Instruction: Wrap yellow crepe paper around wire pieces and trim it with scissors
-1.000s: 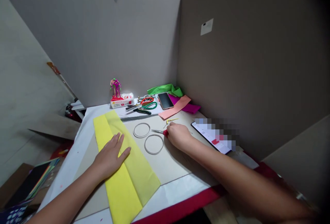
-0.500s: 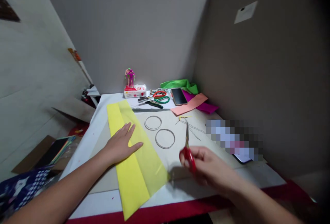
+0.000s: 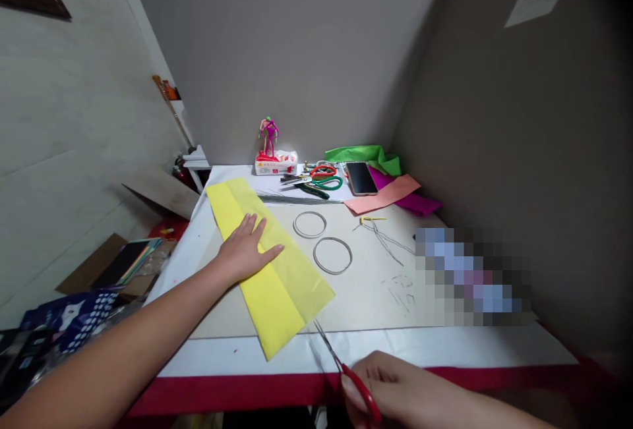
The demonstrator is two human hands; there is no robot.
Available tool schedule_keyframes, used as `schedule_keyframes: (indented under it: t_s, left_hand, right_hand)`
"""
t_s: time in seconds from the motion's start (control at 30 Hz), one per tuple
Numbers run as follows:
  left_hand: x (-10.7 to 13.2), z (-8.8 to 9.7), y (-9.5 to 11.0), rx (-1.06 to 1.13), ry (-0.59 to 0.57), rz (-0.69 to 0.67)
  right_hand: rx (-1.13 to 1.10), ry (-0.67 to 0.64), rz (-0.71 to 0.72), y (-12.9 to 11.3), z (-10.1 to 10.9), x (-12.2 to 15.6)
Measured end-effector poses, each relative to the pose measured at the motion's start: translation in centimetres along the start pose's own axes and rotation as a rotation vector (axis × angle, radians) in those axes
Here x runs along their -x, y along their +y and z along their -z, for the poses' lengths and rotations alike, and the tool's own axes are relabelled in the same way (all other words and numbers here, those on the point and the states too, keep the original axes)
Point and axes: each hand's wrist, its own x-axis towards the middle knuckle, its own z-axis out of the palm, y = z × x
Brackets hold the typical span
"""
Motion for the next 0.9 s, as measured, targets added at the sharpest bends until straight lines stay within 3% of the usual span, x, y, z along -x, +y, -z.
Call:
schedule_keyframes:
  t_s: [0.13,0.27,0.7,0.9]
  left_hand:
    - [0.0,0.0,0.0,0.006,-0.002,-0.007]
    - [-0.1,-0.1,-0.2,0.018,-0.010,-0.019]
    - [0.2,0.1,0.2,0.093,-0.020,-0.221]
    - [0.1,-0.3,0.0,0.087,-0.048,-0.222]
  right_hand:
    - [0.083,0.092,-0.153,-0.9,-0.4,-0.4]
    - [0.141,0.080,-0.245,-1.9,-0.5,-1.1]
    - [0.160,0.086,-0.229,-1.9,-0.8,-2.3]
    - [0.138,0.097,-0.225,-1.5,-1.1,-1.6]
